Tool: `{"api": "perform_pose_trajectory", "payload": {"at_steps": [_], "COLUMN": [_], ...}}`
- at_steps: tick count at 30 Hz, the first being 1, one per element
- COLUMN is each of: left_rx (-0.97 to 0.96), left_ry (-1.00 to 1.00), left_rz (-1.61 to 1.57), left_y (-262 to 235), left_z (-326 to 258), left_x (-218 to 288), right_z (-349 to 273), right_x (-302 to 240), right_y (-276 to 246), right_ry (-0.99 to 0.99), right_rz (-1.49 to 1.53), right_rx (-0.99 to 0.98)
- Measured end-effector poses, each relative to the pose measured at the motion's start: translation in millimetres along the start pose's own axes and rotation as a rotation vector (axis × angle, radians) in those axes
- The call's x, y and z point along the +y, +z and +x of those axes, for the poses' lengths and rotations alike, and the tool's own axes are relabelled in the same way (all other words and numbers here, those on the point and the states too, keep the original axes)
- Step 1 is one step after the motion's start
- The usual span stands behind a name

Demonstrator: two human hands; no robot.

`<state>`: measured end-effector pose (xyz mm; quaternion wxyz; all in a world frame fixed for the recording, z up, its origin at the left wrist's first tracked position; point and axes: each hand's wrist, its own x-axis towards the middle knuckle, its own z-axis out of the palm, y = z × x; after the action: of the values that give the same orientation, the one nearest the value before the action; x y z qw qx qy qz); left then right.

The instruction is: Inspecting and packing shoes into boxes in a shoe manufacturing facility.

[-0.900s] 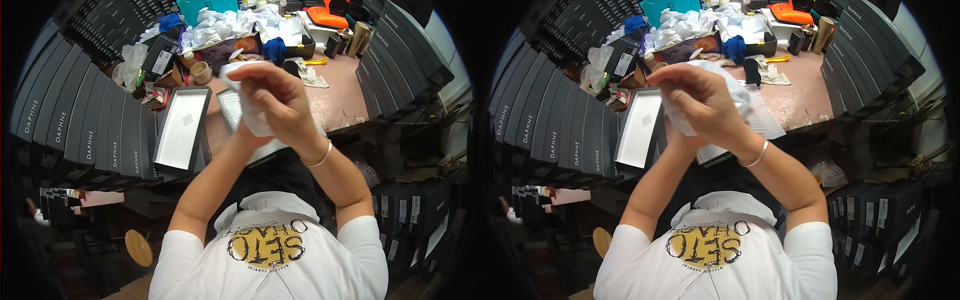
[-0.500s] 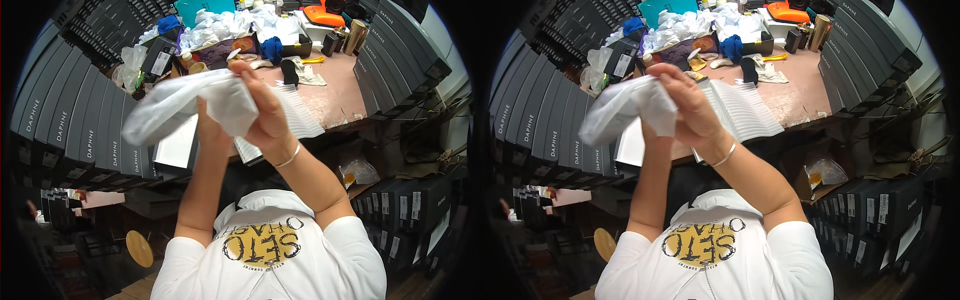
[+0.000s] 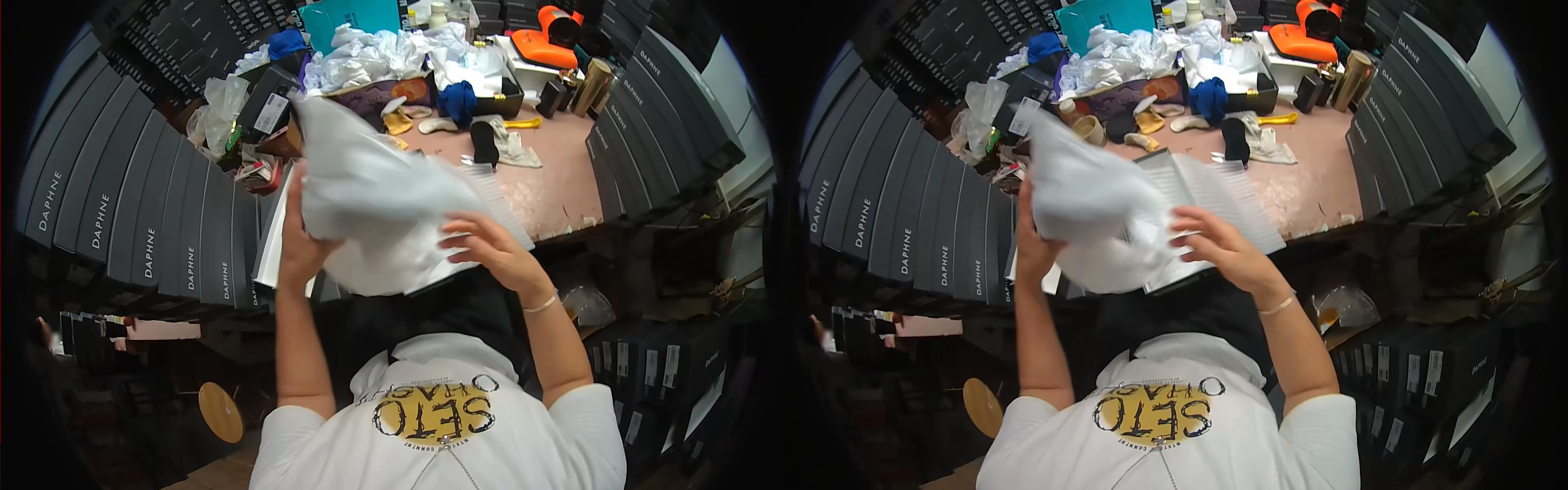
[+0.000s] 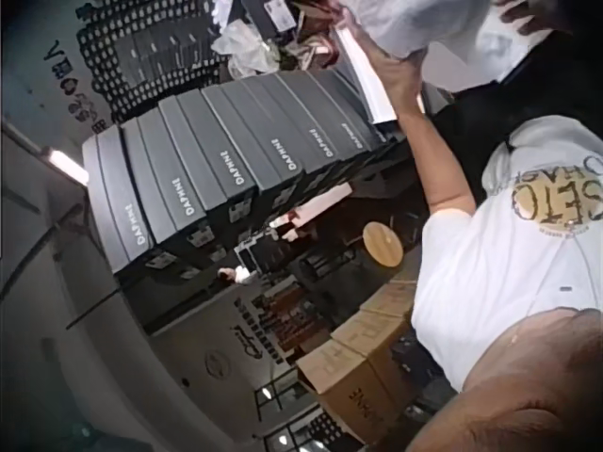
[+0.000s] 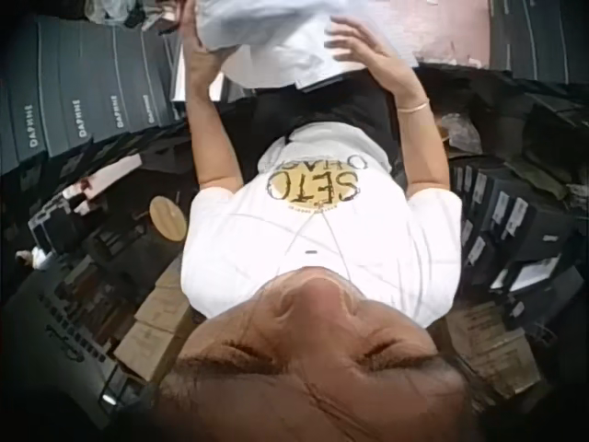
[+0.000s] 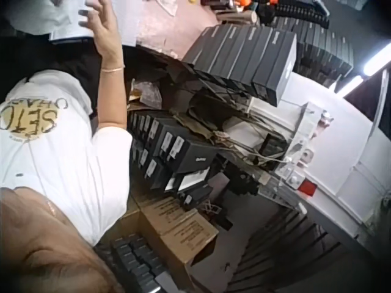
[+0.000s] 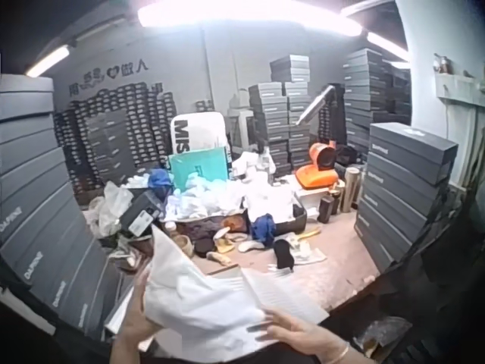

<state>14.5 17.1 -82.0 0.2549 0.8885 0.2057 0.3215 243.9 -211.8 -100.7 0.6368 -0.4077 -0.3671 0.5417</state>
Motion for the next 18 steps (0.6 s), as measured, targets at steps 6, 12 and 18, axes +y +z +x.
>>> {"api": "perform_pose_trajectory", "payload": {"at_steps": [6,12,18], "left_rx": [-0.429,0.26,-0.043], "left_ry": [-0.177,-0.42,-0.754], "left_rz": [-0.399,-0.749,-1.011], "left_y": [21.9,157.9,221.0], "left_z": [24.2,33.6,-26.8], "left_x": [37.9,-17.0,-39.3], "right_z": [-24.3,68.4,110.2], "right_x": [-11.1,26.9,144.2], "right_y": [15.7,15.6,-41.1], "right_ry": [-0.042,0.03,-0.054], "right_rz": [-0.797,-1.211,-1.658], "right_rx": [-0.148,0.158,0.19]}}
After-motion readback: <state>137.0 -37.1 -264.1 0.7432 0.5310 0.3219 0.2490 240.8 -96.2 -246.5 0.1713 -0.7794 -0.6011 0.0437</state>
